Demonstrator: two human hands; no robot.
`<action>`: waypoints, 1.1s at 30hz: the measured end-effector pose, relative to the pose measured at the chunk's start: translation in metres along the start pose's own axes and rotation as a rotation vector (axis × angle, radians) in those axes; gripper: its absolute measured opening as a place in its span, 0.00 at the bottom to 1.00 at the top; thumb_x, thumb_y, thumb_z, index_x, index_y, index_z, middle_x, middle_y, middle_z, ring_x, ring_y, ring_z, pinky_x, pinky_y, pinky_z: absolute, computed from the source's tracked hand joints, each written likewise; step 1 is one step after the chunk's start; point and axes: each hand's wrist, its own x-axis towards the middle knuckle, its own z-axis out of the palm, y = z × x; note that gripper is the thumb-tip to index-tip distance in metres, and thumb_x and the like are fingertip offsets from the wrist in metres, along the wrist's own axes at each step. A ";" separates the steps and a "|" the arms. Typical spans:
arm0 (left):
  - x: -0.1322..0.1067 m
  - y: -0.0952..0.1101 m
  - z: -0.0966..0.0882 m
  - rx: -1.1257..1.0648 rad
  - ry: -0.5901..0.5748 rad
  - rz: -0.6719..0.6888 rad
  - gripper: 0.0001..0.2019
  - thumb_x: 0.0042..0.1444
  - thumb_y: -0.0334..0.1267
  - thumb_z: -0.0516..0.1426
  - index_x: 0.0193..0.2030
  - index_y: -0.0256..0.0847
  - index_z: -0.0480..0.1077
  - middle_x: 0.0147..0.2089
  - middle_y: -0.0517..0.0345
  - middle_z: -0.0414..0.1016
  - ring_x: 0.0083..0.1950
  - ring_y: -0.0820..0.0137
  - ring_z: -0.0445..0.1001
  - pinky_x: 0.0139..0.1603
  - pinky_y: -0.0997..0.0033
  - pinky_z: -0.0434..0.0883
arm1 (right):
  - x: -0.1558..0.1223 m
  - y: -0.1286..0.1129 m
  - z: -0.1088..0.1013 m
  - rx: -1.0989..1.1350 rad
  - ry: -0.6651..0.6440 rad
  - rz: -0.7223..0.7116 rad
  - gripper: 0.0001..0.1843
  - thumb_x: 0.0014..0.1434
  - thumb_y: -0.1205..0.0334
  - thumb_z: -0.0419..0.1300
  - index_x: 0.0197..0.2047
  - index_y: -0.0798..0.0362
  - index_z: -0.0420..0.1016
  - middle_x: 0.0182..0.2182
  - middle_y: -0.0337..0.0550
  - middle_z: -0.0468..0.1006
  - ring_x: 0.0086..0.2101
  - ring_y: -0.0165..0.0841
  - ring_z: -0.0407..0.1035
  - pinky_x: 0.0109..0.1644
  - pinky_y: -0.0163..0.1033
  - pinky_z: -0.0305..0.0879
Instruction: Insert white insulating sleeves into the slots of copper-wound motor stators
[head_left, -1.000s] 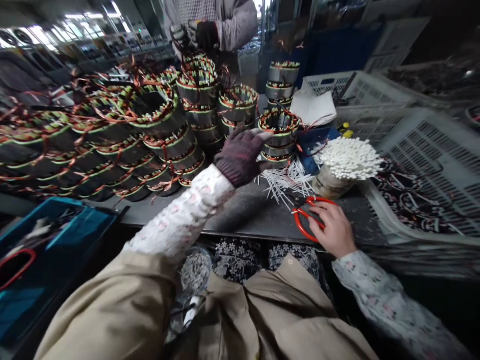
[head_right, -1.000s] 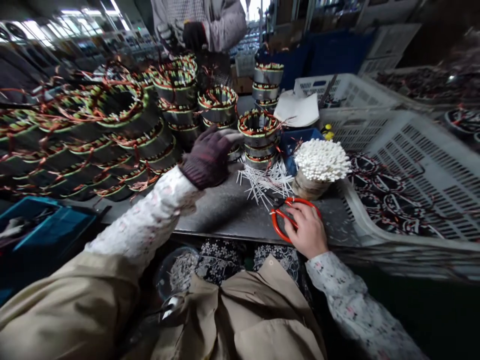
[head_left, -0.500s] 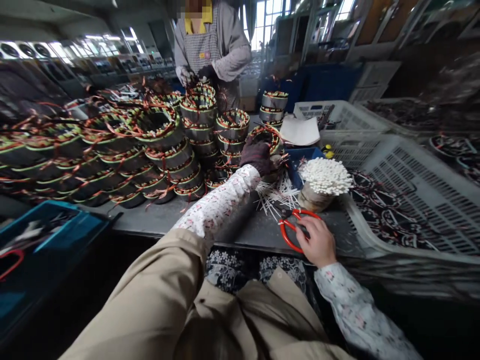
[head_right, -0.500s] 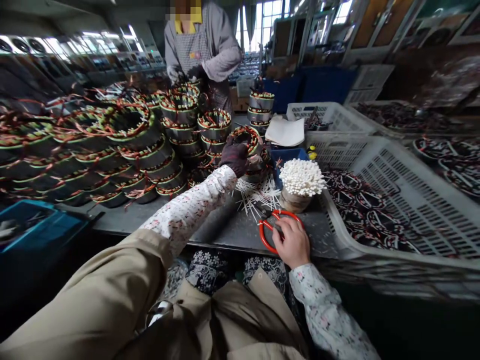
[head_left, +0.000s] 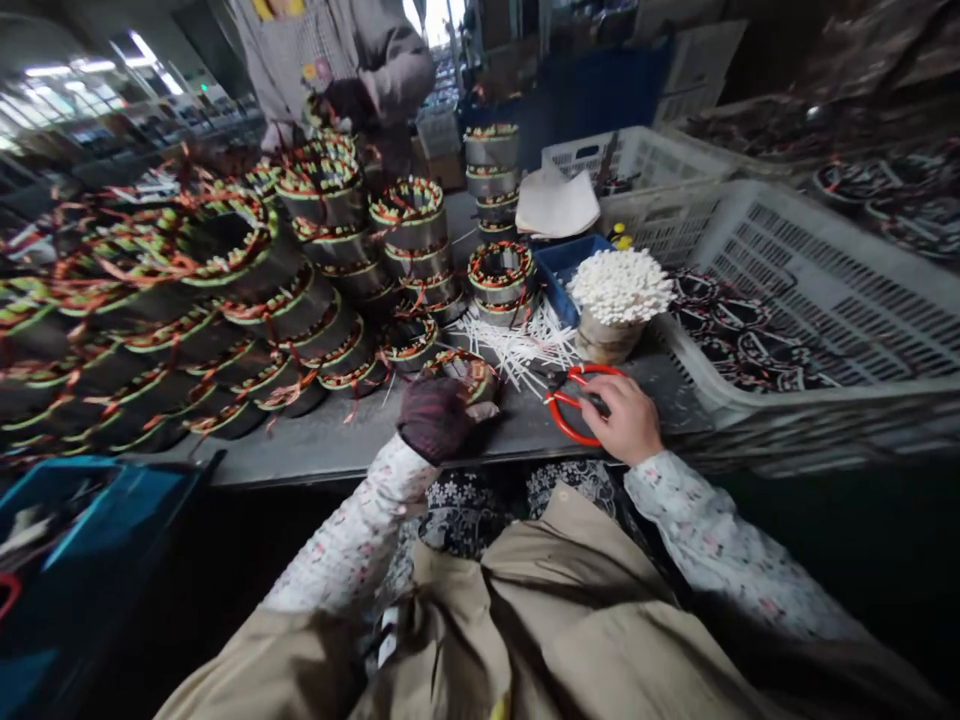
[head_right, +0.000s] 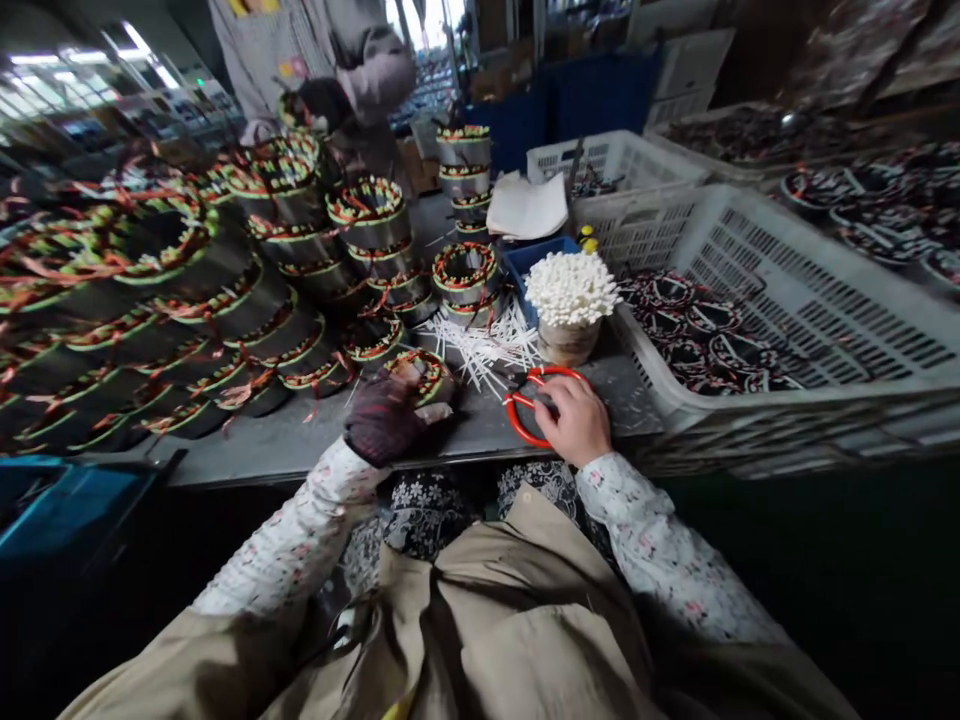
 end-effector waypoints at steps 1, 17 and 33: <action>-0.004 0.003 0.002 0.053 -0.055 -0.021 0.18 0.55 0.54 0.65 0.35 0.38 0.77 0.34 0.48 0.80 0.40 0.56 0.78 0.48 0.55 0.72 | 0.000 0.000 -0.001 -0.014 -0.003 0.001 0.11 0.65 0.60 0.56 0.39 0.55 0.78 0.39 0.51 0.80 0.41 0.41 0.74 0.47 0.47 0.73; -0.009 0.019 0.008 0.172 -0.136 -0.139 0.23 0.60 0.58 0.59 0.43 0.37 0.78 0.40 0.45 0.82 0.47 0.55 0.80 0.59 0.55 0.67 | 0.133 -0.088 0.014 -0.435 -0.814 -0.144 0.20 0.65 0.73 0.49 0.52 0.60 0.78 0.46 0.56 0.80 0.44 0.44 0.71 0.37 0.42 0.55; 0.009 0.021 0.016 0.101 -0.062 -0.248 0.28 0.69 0.56 0.48 0.37 0.35 0.79 0.38 0.43 0.82 0.44 0.56 0.80 0.63 0.51 0.64 | 0.136 -0.061 -0.008 -0.085 -0.394 -0.190 0.28 0.59 0.64 0.58 0.63 0.52 0.70 0.57 0.54 0.71 0.40 0.42 0.72 0.41 0.48 0.69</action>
